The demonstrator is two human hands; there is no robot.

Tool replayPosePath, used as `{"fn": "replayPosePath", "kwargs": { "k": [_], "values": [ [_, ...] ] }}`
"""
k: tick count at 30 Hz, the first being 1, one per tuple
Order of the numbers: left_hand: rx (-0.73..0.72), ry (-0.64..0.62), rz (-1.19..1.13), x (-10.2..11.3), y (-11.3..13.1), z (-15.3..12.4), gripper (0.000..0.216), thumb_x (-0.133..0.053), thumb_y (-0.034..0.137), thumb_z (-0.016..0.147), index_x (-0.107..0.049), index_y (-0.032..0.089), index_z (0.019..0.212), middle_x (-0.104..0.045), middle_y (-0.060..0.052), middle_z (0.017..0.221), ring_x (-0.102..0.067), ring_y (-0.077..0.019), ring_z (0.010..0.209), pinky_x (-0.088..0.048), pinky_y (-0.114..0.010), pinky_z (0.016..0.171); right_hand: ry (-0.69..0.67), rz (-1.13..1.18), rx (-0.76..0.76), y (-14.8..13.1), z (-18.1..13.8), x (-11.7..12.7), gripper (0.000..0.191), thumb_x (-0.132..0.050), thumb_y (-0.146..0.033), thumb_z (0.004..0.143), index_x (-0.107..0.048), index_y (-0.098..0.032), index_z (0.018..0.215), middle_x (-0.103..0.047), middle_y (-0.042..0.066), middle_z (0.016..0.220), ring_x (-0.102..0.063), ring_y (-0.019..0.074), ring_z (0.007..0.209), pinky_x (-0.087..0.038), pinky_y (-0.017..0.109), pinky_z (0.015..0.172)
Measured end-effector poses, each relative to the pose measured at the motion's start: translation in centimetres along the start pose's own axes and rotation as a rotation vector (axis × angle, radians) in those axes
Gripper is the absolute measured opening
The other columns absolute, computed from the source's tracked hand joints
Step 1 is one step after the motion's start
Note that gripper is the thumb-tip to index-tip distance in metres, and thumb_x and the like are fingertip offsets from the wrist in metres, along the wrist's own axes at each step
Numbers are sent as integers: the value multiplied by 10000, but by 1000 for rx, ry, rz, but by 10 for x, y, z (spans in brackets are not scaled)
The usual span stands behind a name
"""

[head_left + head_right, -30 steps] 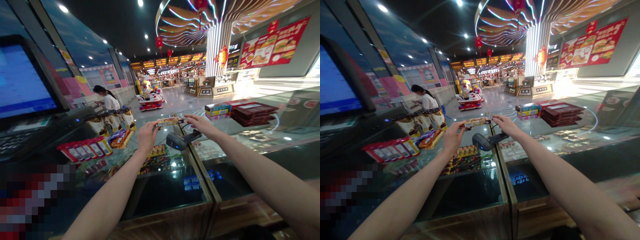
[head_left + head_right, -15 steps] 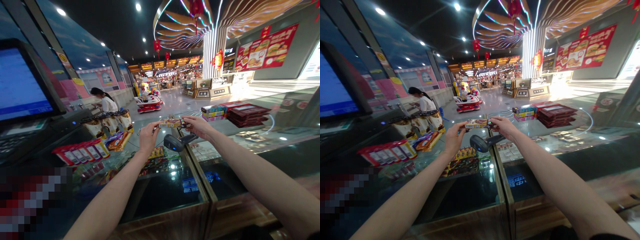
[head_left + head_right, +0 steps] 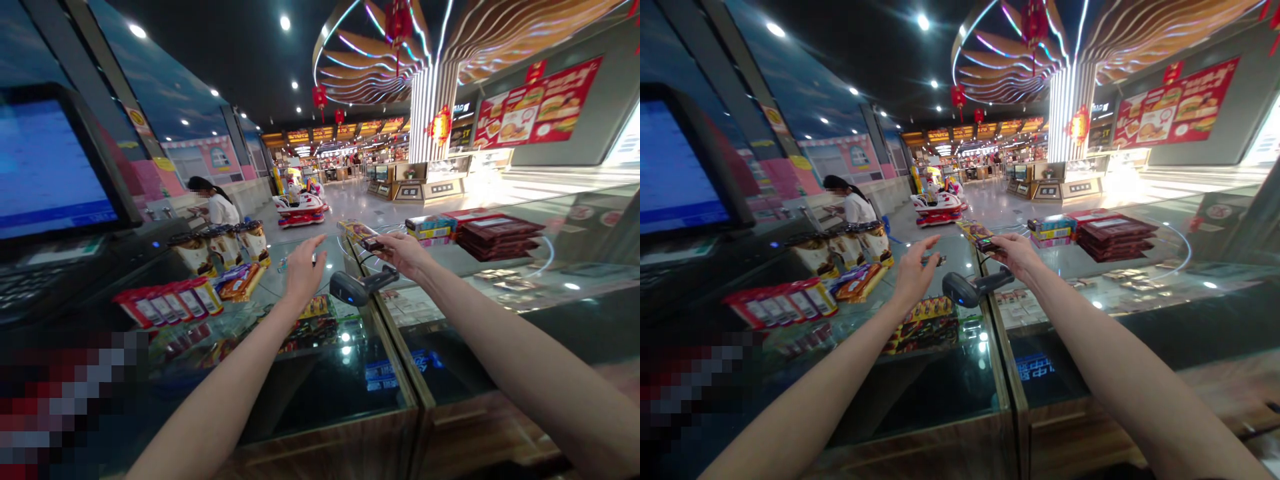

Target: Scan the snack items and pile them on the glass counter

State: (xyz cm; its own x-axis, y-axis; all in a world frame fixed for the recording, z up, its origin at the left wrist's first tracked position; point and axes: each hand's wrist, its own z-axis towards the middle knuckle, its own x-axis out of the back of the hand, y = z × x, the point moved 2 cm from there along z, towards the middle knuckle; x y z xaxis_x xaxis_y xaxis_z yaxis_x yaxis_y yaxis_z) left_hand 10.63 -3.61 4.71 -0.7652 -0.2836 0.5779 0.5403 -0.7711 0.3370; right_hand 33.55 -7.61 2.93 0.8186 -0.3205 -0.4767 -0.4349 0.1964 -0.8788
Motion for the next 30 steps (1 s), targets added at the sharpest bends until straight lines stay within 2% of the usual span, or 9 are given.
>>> {"fn": "replayPosePath", "kwargs": {
  "k": [6,9,15,20,26,30],
  "values": [
    [23,-281,15,-14,36,10,400,-499,274,943,-599,228,1328,-658,-62,1311,-591,-239,1217,-408,-398,1065,51,26,82,7,1,-6,194,-658,-23,822,-550,-162,740,-692,1,634,-677,129,571,-593,238,549],
    [61,-342,-32,-27,41,17,427,-497,274,942,-582,224,1358,-633,-64,1350,-572,-237,1257,-394,-375,1081,60,4,119,10,1,-9,167,-671,-45,821,-558,-163,784,-686,-2,642,-666,124,546,-582,232,524],
    [199,-290,-153,-48,35,25,440,-567,275,898,-606,259,1336,-660,-43,1313,-590,-248,1231,-405,-378,1075,83,-42,193,11,1,-9,146,-696,-84,793,-576,-166,804,-672,-20,669,-650,101,561,-576,219,554],
    [228,-265,-201,-55,29,38,473,-598,262,858,-608,234,1329,-683,-61,1271,-620,-259,1164,-437,-408,1043,73,-87,215,8,5,-11,31,-651,-135,803,-638,-158,819,-689,16,788,-662,114,703,-552,205,574],
    [233,-270,-330,-58,31,62,431,-587,219,821,-671,191,1242,-731,-57,1166,-645,-251,1111,-459,-378,1026,114,-270,286,-6,10,-11,135,-596,-177,777,-699,-166,864,-698,36,894,-637,149,826,-552,237,625],
    [266,-293,-410,-63,41,71,434,-503,178,825,-687,171,1218,-717,-40,1202,-629,-235,1148,-438,-338,1045,91,-386,338,-12,9,-2,289,-573,-214,781,-712,-164,1029,-717,49,991,-640,160,878,-562,285,730]
  ]
}}
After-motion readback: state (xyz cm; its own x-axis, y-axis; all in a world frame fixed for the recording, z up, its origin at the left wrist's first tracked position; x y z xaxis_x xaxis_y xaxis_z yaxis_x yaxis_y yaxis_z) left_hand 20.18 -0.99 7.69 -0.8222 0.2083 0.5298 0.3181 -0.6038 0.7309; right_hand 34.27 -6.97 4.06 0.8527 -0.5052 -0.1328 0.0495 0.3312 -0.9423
